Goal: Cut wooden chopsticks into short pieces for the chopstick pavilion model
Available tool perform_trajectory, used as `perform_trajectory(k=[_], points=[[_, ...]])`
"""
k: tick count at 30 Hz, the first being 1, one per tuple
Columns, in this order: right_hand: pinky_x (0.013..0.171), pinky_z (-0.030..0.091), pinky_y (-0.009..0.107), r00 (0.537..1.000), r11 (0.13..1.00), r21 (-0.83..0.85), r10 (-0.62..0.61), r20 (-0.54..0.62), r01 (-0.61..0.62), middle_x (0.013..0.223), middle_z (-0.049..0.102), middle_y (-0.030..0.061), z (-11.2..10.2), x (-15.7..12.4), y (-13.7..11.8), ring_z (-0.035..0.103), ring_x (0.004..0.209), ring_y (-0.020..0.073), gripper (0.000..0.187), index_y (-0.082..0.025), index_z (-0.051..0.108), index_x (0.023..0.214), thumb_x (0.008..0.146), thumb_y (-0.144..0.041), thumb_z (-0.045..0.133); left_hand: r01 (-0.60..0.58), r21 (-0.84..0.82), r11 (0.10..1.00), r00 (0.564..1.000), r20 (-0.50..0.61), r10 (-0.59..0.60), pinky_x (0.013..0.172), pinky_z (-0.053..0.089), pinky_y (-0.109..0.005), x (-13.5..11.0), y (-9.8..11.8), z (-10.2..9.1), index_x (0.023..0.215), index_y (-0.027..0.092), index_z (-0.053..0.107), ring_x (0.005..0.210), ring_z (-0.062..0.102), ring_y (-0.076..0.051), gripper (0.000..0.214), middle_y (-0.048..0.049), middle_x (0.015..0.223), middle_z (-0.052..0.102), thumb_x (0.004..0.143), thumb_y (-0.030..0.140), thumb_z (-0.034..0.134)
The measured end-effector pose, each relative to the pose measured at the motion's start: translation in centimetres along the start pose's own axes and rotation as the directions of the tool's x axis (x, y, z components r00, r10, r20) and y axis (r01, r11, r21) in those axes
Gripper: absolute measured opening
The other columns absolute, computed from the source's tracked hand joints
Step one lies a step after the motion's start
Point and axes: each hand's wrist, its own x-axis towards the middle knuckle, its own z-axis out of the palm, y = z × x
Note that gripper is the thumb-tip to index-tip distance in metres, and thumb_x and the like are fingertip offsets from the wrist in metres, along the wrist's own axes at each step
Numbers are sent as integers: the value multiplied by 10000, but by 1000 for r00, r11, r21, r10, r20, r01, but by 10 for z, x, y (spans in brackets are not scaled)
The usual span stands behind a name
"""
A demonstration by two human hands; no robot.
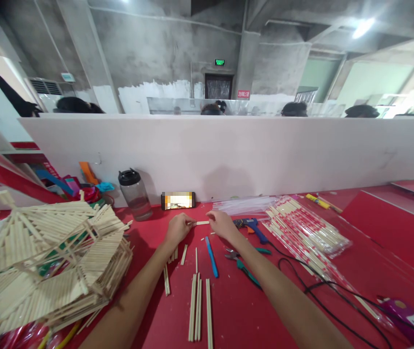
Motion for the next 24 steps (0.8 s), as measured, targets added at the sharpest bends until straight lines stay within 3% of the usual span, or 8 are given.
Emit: perform_trajectory(k=[3, 6, 17, 24], points=[[931, 425, 330, 984, 938, -298, -171, 44, 176, 1059, 707, 104, 0, 5, -6, 624, 1017, 223, 250, -175, 707, 1041, 847, -169, 549, -2, 13, 1000, 1000, -1, 2, 744, 430, -254, 0, -2, 1, 971, 269, 771, 842, 632, -182, 188, -62, 918, 721, 853, 308, 631], [858, 424, 286, 970, 886, -397, -208, 123, 241, 953, 718, 90, 4, 11, -12, 630, 940, 204, 199, -179, 729, 955, 864, -168, 552, -7, 14, 1000, 1000, -5, 7, 735, 427, -254, 1, -4, 2, 967, 270, 773, 834, 628, -183, 195, -66, 907, 716, 862, 325, 619], [788, 418, 256, 970, 839, -494, -151, 191, 228, 959, 732, 84, 7, 14, -21, 649, 921, 204, 202, -190, 738, 957, 868, -179, 557, 9, -36, 999, 1000, 21, -8, 776, 439, -273, -1, 2, -7, 967, 258, 771, 883, 640, -204, 200, -79, 947, 730, 858, 321, 615], [790, 411, 248, 967, 821, -518, -158, 200, 241, 945, 739, 76, 9, 19, -20, 654, 919, 206, 194, -182, 739, 928, 846, -175, 563, 126, -160, 979, 977, -151, -150, 808, 456, -278, 1, -14, -34, 1019, 236, 720, 956, 645, -199, 234, -44, 1069, 724, 880, 245, 532]])
